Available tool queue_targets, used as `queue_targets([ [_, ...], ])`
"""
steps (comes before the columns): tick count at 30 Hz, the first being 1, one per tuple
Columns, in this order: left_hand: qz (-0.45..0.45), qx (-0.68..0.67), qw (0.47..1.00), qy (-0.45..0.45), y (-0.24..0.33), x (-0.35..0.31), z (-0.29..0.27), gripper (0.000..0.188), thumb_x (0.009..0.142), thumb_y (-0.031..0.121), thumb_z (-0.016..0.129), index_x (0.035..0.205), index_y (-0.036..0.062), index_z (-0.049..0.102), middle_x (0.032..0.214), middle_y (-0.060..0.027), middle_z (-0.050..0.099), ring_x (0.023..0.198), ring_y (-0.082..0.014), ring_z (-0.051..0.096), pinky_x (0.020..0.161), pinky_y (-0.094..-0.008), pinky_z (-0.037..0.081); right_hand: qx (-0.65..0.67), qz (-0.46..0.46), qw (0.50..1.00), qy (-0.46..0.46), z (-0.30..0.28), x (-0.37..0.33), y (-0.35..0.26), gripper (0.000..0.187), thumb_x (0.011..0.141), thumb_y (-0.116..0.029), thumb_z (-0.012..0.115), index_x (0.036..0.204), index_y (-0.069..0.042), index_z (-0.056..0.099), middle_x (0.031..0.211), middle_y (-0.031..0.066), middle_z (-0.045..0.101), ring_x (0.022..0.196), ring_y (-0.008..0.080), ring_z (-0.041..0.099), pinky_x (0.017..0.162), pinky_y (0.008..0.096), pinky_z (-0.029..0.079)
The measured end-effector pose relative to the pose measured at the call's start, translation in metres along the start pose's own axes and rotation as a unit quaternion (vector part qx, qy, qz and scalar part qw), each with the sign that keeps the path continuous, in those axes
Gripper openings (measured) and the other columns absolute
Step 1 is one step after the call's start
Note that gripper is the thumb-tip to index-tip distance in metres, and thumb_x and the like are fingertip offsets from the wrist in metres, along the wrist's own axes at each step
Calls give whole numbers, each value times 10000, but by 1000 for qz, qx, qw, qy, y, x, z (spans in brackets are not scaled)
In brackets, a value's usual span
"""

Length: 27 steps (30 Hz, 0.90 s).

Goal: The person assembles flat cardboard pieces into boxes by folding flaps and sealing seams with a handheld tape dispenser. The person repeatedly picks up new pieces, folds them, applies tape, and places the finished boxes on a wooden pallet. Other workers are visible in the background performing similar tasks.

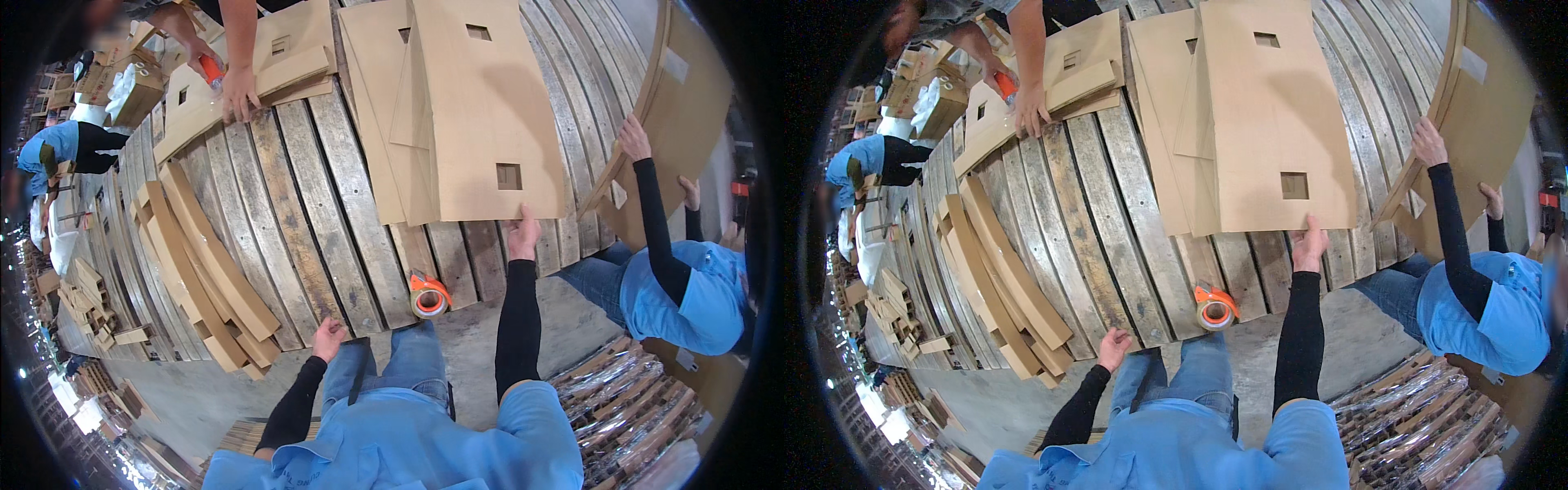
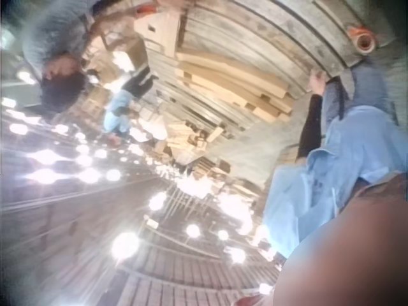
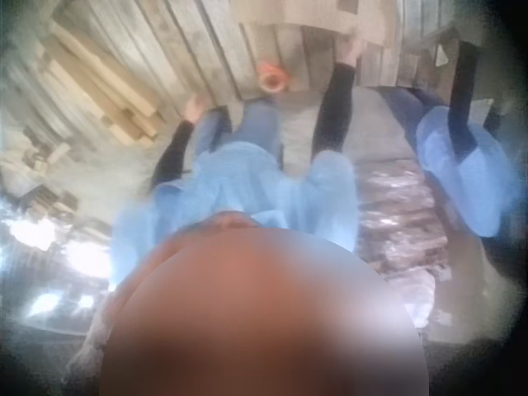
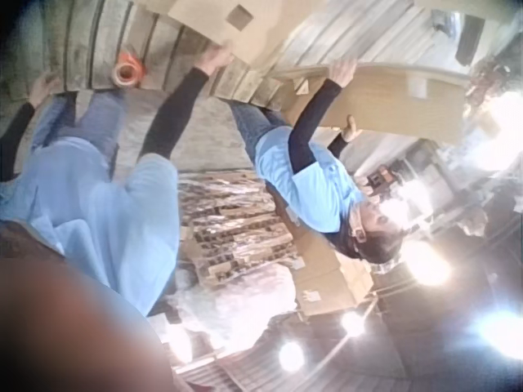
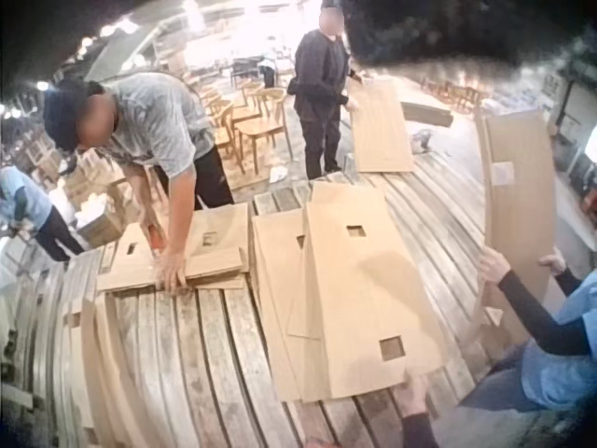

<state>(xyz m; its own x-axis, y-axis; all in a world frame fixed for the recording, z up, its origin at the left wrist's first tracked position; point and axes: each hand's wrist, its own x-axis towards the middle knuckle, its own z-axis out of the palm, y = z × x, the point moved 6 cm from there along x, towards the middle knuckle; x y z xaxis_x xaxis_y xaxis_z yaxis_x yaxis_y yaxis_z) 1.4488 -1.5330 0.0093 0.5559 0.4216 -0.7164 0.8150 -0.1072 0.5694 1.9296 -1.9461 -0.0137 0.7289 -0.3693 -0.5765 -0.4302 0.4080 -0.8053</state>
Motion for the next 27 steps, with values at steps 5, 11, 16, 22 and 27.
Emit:
queue_targets([
  [5,21,6,1000,-3,47,47,1,489,903,244,779,1241,-43,573,1155,-206,702,1063,-279,697,917,-391,554,-386,57,920,-34,-23,57,-22,559,881,-498,781,1124,-16,637,907,109,695,735,289,675,703,431,567],
  [11,117,5,993,33,190,156,-10,770,918,258,798,1486,-84,407,1520,-217,500,1384,-315,509,1086,-403,480,-548,-237,801,47,0,130,-107,829,874,-557,745,1371,80,560,1276,297,659,1191,412,638,1016,442,496],
  [16,221,-16,968,117,324,287,2,935,880,477,788,1456,-149,400,1394,-330,567,1331,-363,556,1111,-425,437,-514,-245,820,-56,67,235,-133,885,865,-530,763,1431,97,498,1379,325,588,1284,419,581,1091,447,444],
  [22,147,2,980,131,430,383,16,1005,797,602,804,1381,-142,464,1368,-340,588,1322,-391,571,1118,-421,445,-562,-260,775,-129,163,156,-52,897,851,-446,800,1437,132,442,1393,290,581,1247,386,606,1070,451,464],
  [27,141,19,968,205,408,418,-24,866,806,497,849,1319,-121,525,1236,-230,694,1111,-324,695,974,-398,546,-367,-84,891,-254,193,92,23,737,852,-264,838,1411,85,507,1322,202,647,1159,271,652,984,395,528],
])
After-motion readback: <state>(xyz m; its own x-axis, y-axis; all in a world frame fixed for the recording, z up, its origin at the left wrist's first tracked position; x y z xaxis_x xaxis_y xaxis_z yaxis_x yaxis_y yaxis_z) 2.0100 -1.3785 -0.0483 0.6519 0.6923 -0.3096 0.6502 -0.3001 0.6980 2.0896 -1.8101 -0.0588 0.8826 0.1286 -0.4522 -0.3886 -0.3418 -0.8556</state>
